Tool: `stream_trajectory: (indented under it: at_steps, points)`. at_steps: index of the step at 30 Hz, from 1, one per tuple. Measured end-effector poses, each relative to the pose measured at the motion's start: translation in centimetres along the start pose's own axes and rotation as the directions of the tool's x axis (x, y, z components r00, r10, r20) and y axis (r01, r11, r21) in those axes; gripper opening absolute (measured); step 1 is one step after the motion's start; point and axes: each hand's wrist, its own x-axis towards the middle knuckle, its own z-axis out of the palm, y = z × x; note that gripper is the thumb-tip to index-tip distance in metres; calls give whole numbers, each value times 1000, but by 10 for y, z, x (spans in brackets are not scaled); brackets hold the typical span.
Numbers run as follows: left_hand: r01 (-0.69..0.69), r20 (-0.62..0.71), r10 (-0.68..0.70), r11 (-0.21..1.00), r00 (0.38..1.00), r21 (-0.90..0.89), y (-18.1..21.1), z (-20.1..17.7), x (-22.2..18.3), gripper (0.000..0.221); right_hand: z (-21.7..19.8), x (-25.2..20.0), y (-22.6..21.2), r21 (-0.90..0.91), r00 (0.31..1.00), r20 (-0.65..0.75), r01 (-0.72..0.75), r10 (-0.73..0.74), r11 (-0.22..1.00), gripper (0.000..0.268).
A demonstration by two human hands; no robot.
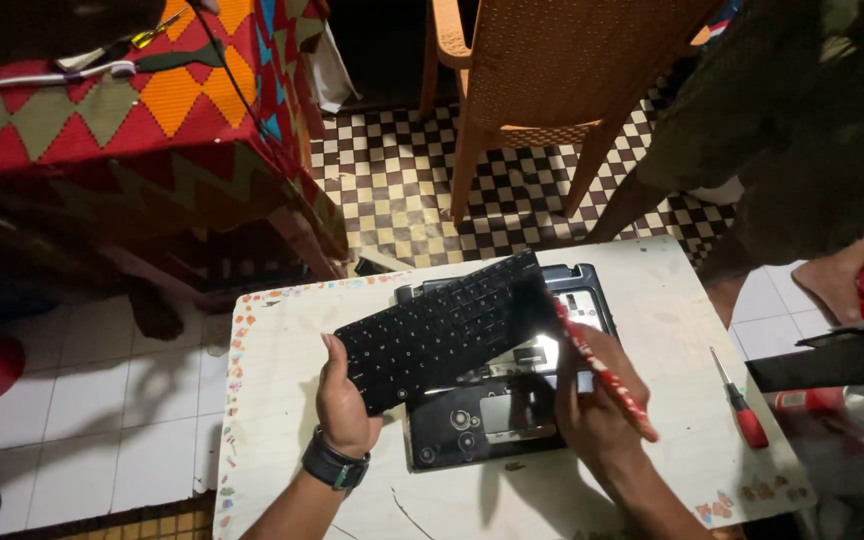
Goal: Removing and cleaning a laptop keyboard using a screwdriver and a brush
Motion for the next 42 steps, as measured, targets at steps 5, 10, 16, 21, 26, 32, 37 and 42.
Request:
stream_trajectory:
  at_steps: [5,10,16,21,26,32,37,42]
  points:
    - [-59,-114,91,964,989,258,-23,-30,19,71,25,-40,8,343,956,153,185,-249,921,31]
    - [-608,417,450,479,790,634,-73,-133,74,51,17,-18,26,443,969,218,-205,117,873,23]
    - [-49,-148,118,914,982,402,-63,-99,56,84,12,-10,59,-140,974,-224,-64,32,988,26]
    - [15,-268,99,919,958,395,-36,-39,24,81,4,-5,-32,474,886,405,7,-225,881,39]
    - [-86,-174,184,885,967,458,-47,-65,39,71,12,9,19,390,987,161,-56,-9,919,17]
    - [-110,-127,219,814,967,570,-62,-79,45,65,29,-17,45,-30,999,50,16,-15,999,32]
    - [-147,-69,229,799,971,583,-54,-68,35,53,19,3,-52,534,912,320,51,-257,844,40]
    - [-45,-74,91,878,993,476,-41,-46,23,88,17,11,-30,408,810,495,-537,315,738,30]
